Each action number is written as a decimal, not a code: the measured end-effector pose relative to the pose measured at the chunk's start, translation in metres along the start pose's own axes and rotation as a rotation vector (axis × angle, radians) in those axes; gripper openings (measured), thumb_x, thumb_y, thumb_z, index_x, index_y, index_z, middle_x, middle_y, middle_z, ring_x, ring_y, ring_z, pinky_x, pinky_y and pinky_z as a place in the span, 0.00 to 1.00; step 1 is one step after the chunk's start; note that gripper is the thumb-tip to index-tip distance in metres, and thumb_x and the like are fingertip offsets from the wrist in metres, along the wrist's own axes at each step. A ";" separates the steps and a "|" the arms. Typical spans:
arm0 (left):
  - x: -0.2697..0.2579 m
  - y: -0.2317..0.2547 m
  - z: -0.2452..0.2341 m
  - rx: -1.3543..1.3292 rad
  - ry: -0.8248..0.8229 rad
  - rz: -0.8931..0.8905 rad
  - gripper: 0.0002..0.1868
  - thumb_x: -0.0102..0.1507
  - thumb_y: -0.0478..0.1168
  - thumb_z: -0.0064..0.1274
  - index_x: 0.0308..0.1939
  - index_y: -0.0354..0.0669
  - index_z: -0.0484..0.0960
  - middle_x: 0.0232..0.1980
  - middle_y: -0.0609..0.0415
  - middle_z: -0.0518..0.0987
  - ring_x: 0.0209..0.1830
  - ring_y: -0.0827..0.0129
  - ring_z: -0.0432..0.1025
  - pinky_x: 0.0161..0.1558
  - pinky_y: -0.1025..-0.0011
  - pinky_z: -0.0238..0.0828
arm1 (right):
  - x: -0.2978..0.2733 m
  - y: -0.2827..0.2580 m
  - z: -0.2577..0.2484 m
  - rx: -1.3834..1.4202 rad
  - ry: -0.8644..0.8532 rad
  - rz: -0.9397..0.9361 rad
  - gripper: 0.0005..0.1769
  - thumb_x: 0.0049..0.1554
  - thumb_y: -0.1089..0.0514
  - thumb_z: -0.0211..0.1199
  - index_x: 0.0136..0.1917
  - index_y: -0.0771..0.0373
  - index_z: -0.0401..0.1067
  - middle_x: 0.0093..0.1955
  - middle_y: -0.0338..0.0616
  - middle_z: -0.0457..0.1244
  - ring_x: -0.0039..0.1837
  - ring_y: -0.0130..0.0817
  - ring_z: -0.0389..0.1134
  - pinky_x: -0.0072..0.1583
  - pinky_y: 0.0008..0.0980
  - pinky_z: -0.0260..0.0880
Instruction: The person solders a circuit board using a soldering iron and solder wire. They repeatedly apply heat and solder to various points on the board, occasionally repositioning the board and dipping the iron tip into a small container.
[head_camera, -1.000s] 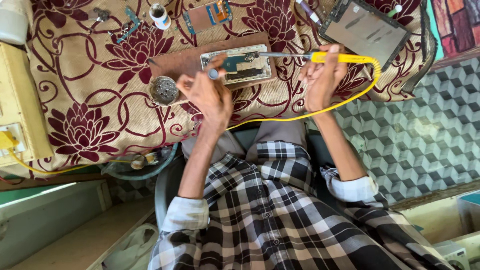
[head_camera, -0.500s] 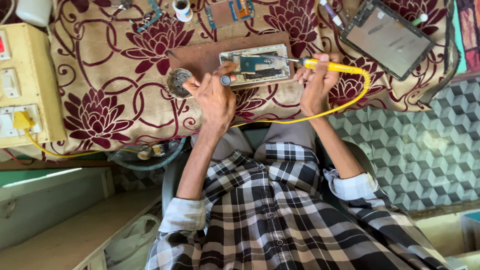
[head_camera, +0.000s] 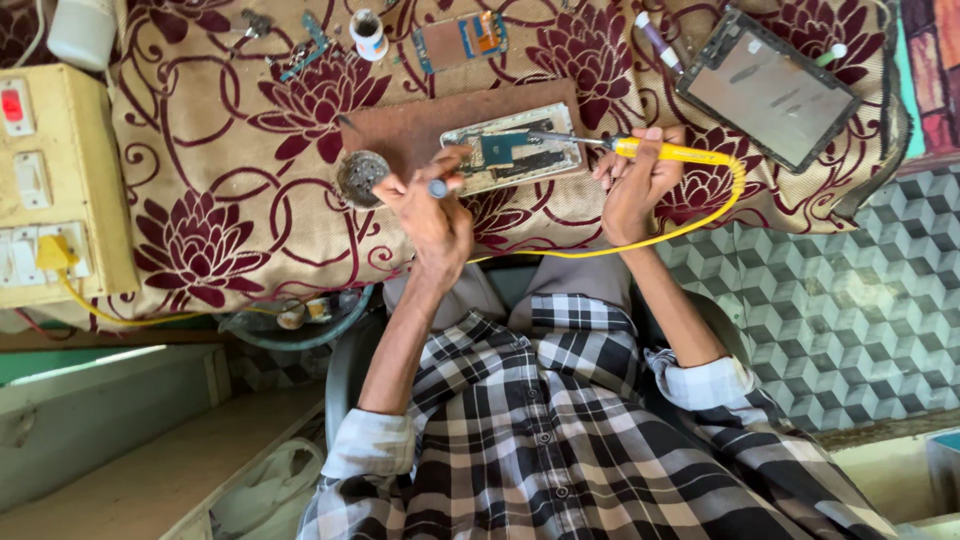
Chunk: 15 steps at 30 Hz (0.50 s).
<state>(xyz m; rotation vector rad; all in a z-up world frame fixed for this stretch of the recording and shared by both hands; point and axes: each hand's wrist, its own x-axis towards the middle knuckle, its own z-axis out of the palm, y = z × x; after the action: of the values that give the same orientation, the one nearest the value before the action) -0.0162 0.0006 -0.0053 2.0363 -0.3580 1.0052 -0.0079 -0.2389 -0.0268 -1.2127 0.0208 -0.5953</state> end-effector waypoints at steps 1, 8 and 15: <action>0.001 0.002 -0.002 -0.026 0.019 -0.017 0.16 0.67 0.20 0.41 0.49 0.45 0.73 0.56 0.56 0.85 0.43 0.72 0.68 0.54 0.67 0.48 | -0.001 0.000 -0.001 0.009 -0.007 0.014 0.14 0.74 0.51 0.47 0.51 0.62 0.57 0.31 0.40 0.51 0.30 0.28 0.56 0.33 0.28 0.61; 0.003 0.008 0.004 -0.362 0.080 -0.306 0.12 0.72 0.23 0.37 0.55 0.40 0.68 0.51 0.51 0.82 0.36 0.76 0.69 0.37 0.73 0.65 | -0.004 -0.001 -0.001 -0.028 0.007 0.025 0.14 0.74 0.51 0.47 0.51 0.62 0.57 0.32 0.40 0.52 0.31 0.28 0.57 0.34 0.28 0.61; 0.001 0.002 0.003 -0.140 0.052 -0.019 0.16 0.67 0.18 0.40 0.52 0.41 0.69 0.51 0.51 0.84 0.40 0.67 0.67 0.47 0.65 0.61 | -0.003 -0.003 0.002 -0.005 -0.029 0.051 0.13 0.75 0.51 0.47 0.52 0.62 0.56 0.33 0.41 0.52 0.31 0.28 0.57 0.34 0.28 0.62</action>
<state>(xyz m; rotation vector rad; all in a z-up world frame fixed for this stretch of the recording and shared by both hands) -0.0153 -0.0032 -0.0046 1.8816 -0.3698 0.9921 -0.0110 -0.2365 -0.0240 -1.2218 0.0288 -0.5329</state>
